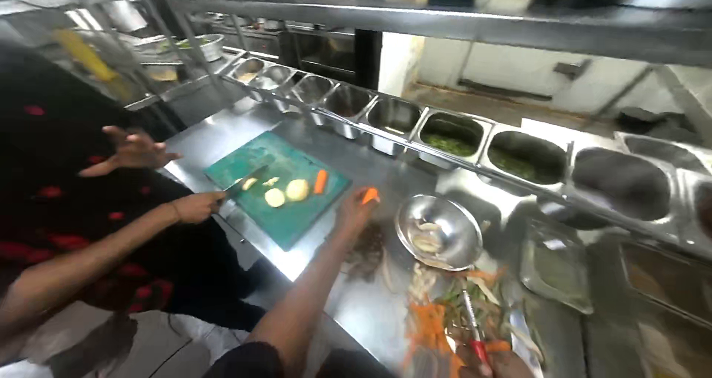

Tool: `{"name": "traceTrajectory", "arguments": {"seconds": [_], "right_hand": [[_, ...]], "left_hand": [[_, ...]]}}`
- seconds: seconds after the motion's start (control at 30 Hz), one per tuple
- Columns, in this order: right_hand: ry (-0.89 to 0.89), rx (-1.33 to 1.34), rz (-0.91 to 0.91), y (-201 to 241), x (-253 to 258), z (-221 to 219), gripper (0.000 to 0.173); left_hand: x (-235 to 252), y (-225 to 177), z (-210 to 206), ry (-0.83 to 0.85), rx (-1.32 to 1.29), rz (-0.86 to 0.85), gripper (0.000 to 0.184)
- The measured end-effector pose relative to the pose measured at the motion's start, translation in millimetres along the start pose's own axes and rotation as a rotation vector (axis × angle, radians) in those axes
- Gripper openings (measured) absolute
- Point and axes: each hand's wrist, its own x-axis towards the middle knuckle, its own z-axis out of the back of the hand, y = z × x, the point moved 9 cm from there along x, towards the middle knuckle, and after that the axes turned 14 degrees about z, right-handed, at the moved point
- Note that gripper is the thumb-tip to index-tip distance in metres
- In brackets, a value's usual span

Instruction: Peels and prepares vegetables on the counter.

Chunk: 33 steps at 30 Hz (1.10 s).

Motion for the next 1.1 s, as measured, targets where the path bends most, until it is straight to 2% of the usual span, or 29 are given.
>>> {"name": "traceTrajectory", "arguments": {"seconds": [0.07,0.17,0.2,0.23,0.27,0.3,0.37,0.4,0.43,0.47,0.5,0.53,0.6,0.67,0.7,0.77,0.8,0.87,0.9,0.97,1.0,1.03,1.1], "right_hand": [[0.057,0.053,0.131,16,-5,-9,0.080],[0.002,-0.022,0.374,43,-3,-4,0.078],[-0.066,-0.030,0.368,43,-2,2,0.075],[-0.135,-0.012,0.288,33,-2,8,0.072],[-0.192,-0.026,0.208,23,-5,13,0.064],[-0.257,-0.122,0.207,24,-7,14,0.050],[-0.347,-0.441,0.439,57,-13,12,0.018],[-0.368,-0.583,0.540,73,-16,12,0.022],[-0.381,-0.589,0.528,80,-14,16,0.023],[-0.354,-0.456,0.403,74,-8,21,0.018],[-0.285,-0.249,0.273,64,-4,23,0.026],[-0.204,-0.072,0.226,60,-4,21,0.036],[-0.144,-0.001,0.286,67,-6,20,0.042],[-0.262,-0.125,0.326,64,-11,31,0.036],[-0.335,-0.225,0.359,62,-17,40,0.030],[-0.436,-0.435,0.474,68,-39,52,0.022],[-0.462,-0.473,0.524,68,-51,58,0.023],[-0.526,-0.430,0.579,61,-76,69,0.021],[-0.566,-0.411,0.593,56,-86,76,0.019],[-0.617,-0.396,0.612,48,-100,85,0.018],[-0.625,-0.399,0.610,44,-104,88,0.019],[-0.626,-0.407,0.611,41,-106,89,0.021],[-0.615,-0.451,0.625,40,-109,87,0.022]], "left_hand": [[16,8,35,-0.172,0.250,-0.039,0.044],[41,9,72,-0.373,0.500,-0.112,0.045],[50,7,79,-0.420,0.560,-0.146,0.045],[59,7,83,-0.442,0.608,-0.170,0.045],[67,6,85,-0.448,0.654,-0.181,0.046],[76,1,86,-0.457,0.698,-0.187,0.046],[91,-8,92,-0.476,0.761,-0.166,0.047],[99,-8,95,-0.481,0.792,-0.140,0.047],[108,-4,99,-0.479,0.832,-0.102,0.047],[114,1,102,-0.470,0.876,-0.062,0.047],[117,4,104,-0.463,0.906,-0.034,0.047],[119,3,102,-0.462,0.913,-0.031,0.047],[111,-11,93,-0.497,0.884,-0.126,0.052],[77,-23,67,-0.453,0.800,-0.333,0.054],[49,-23,45,-0.365,0.746,-0.463,0.053],[-27,1,-8,-0.088,0.654,-0.679,0.051],[-66,31,-36,0.080,0.642,-0.727,0.056],[-140,94,-87,0.407,0.675,-0.768,0.079],[-164,119,-108,0.474,0.728,-0.809,0.091],[-179,149,-145,0.451,0.905,-0.813,0.115],[-175,153,-162,0.454,1.012,-0.741,0.123],[-169,152,-178,0.468,1.073,-0.662,0.124],[-156,145,-207,0.459,1.083,-0.582,0.114]]}}
